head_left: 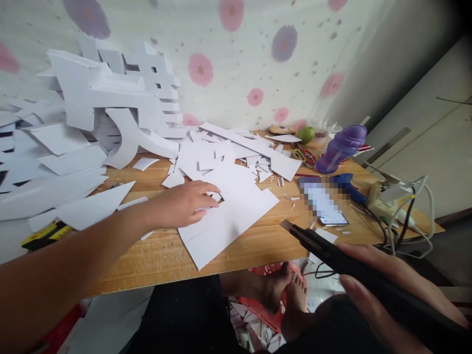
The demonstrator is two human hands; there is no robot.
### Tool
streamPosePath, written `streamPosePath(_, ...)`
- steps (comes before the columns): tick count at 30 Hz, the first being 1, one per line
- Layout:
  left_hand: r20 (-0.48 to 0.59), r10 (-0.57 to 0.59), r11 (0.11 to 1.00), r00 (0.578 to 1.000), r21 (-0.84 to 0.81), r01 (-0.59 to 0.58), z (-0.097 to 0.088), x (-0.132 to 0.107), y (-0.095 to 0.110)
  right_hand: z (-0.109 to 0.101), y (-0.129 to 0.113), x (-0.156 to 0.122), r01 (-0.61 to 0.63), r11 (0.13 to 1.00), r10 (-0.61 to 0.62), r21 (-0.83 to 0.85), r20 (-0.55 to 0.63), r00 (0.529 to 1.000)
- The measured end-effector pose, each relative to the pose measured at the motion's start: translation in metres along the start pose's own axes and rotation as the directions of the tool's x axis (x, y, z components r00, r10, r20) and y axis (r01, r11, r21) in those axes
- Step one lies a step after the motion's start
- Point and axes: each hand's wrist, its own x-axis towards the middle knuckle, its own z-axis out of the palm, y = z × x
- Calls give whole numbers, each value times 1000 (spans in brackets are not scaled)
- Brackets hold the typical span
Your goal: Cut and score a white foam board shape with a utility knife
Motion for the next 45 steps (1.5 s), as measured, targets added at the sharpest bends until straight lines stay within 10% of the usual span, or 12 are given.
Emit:
streamPosePath(16,-21,131,980,991,-147,-133,41,0,-6,93,-6,61,128,970,-174,206,223,959)
streamPosePath(36,13,122,973,992,-200,-117,39,3,-4,95,-20,57,20,993,-51,120,267,962)
streamPosePath(45,56,72,969,996,-241,-57,42,3,-7,88,-11,77,155,956,-245,249,392,887)
